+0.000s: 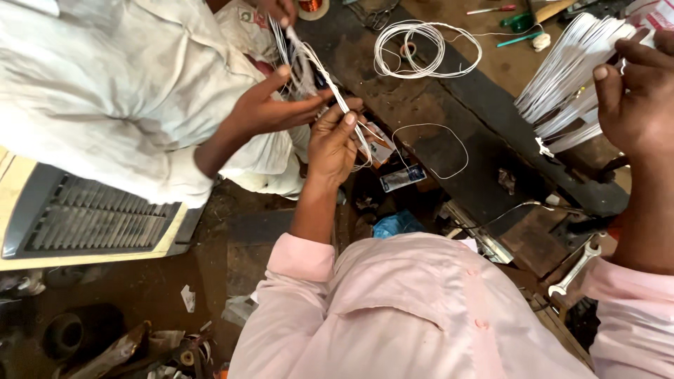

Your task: The person operates a manual wire-winding machine, turning a handwheel to wind white insulated wire onto a spool. Another person assists by gathering the wound wire into coils and handing them to the person.

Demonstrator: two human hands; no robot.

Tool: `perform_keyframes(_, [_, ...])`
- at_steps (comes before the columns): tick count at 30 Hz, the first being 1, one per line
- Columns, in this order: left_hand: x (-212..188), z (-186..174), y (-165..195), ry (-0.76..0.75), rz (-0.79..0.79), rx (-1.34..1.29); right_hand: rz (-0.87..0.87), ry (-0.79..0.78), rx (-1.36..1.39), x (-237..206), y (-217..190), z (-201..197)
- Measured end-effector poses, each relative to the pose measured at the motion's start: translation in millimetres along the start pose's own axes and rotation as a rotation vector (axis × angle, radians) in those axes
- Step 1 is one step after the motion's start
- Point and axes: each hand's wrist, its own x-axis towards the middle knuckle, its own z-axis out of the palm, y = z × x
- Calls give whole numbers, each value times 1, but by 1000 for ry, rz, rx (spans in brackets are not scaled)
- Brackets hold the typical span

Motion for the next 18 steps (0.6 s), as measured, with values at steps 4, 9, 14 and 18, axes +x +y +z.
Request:
perform_keyframes(4, [-14, 3, 9, -34, 2, -7, -6, 24, -10, -8, 9, 11])
perform_keyframes(9, [-23, -2, 21, 39, 82, 22, -34, 39, -17, -1, -4, 1])
perform_keyframes(14, [-31, -4, 29, 125, 209, 129, -97, 7, -210, 26, -45, -47])
perform_keyframes(18, [-37, 5, 33, 228, 319, 245, -129, 55, -315, 30, -53, -61])
